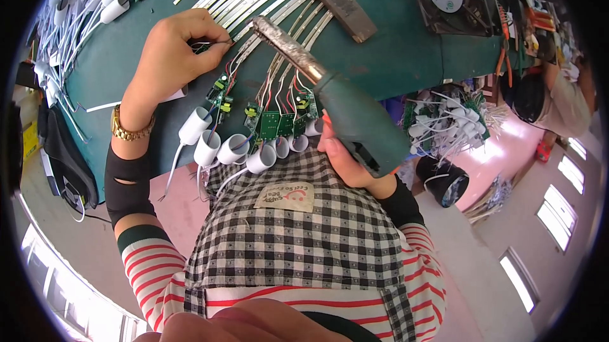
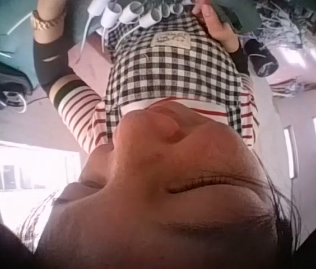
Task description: The person applies hot glue to secure small electronic components and wires onto a series of plastic tubes using a hot glue gun.
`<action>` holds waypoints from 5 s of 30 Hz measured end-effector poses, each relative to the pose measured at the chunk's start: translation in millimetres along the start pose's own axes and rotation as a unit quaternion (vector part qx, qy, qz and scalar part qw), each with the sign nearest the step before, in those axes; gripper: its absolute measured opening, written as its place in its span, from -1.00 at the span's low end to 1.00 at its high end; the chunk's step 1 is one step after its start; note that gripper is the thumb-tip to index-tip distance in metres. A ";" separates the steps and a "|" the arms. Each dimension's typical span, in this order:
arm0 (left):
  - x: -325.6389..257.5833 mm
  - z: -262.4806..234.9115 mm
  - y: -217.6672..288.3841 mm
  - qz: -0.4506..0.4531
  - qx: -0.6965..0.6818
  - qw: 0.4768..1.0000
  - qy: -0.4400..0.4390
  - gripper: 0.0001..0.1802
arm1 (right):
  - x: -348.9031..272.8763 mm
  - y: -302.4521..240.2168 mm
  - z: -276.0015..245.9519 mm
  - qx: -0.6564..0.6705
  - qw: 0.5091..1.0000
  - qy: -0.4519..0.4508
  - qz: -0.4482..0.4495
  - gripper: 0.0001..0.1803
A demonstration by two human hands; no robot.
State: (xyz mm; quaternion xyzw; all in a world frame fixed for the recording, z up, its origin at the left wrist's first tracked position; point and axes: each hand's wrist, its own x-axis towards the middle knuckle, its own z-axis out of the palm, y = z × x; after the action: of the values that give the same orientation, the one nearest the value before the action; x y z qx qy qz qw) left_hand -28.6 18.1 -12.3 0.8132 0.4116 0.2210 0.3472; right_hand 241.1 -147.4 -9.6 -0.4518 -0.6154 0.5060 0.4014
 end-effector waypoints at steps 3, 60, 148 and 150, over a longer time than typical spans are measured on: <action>-0.5 -0.3 1.0 -0.006 -0.001 1.000 0.002 -0.90 | -2.8 -1.9 1.3 0.054 0.997 0.036 0.030 -0.58; 0.7 0.1 3.6 -0.019 -0.006 1.000 -0.002 -0.90 | -8.8 6.2 0.6 0.084 0.994 0.067 0.026 -0.55; -5.4 10.7 15.9 -0.054 0.044 0.995 0.071 -0.94 | -5.0 27.3 1.2 -0.042 0.999 0.007 -0.031 -0.63; -5.1 10.9 14.5 -0.049 0.042 0.995 0.071 -0.94 | 2.3 22.0 -0.2 -0.020 0.999 0.002 -0.041 -0.61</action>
State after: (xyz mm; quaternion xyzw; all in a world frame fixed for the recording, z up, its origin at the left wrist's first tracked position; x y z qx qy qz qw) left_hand -16.9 3.6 -9.1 0.7881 0.4833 0.2439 0.2930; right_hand 243.9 -143.4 -31.2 -0.4351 -0.6427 0.4759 0.4136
